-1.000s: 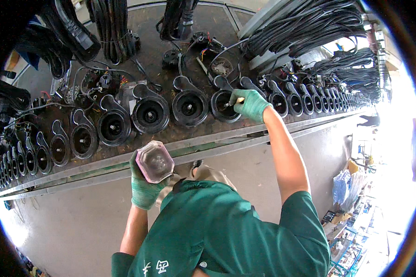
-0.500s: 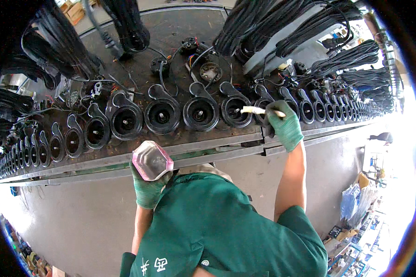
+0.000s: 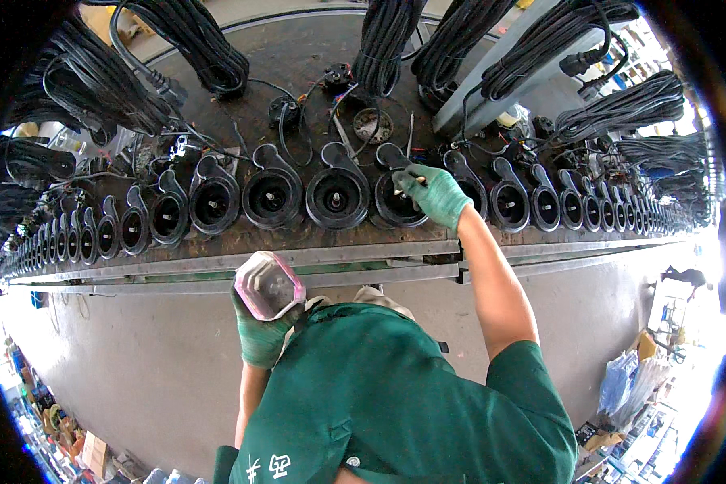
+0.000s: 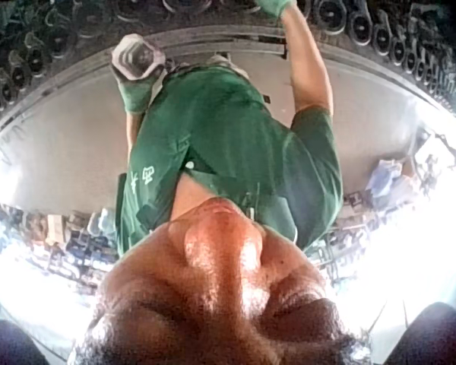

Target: The person uses a brush to apply a dark adhesive from a small container onto the center of a series of black circular components arranged on a workbench. The person repeatedly dips the brush into the container and applies the substance to each component in sequence.

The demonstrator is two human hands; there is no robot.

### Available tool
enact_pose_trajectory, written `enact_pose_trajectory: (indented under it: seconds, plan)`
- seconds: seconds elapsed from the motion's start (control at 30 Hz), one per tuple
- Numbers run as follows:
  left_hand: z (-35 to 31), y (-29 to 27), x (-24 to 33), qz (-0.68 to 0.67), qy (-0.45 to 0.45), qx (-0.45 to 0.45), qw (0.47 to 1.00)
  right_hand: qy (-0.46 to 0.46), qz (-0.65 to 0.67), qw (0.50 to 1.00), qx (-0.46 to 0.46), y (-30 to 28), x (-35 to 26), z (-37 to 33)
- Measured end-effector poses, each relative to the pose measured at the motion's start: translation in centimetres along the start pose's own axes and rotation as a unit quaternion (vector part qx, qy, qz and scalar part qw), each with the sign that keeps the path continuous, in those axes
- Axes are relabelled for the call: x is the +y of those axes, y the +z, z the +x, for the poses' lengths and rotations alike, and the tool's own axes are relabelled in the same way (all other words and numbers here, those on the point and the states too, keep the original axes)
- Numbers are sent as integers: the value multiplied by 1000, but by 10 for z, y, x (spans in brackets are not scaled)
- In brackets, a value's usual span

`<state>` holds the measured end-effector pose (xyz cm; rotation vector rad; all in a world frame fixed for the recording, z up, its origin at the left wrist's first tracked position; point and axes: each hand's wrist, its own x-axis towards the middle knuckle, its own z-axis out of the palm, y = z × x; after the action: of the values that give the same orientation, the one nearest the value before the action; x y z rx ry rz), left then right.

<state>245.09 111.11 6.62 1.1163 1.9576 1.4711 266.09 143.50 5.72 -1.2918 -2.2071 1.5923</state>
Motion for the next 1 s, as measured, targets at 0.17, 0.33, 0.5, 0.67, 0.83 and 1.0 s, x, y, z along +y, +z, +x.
enact_pose_trajectory:
  seconds: [0.17, 0.33, 0.5, 0.67, 0.83, 1.0]
  plan:
    - [-7, -2, -6, -9, -16, -4, 1000, -11, -204, 975, -86, -14, -23, -10]
    - [-8, -3, -2, 2, -4, -3, 1000, -76, -301, 947, -84, -29, -19, -5]
    - [4, 0, 6, 85, 64, -44, 993, -138, -273, 951, -42, -34, -10, 6]
    - [15, 17, 5, -3, 42, -66, 997, -219, -160, 962, 36, -58, -29, -31]
    - [27, 44, -1, -81, 26, -101, 991, -172, 3, 979, 113, -68, -95, -125]
    - [44, 78, 21, -92, 84, -132, 983, -223, 76, 968, 91, -25, -96, -169]
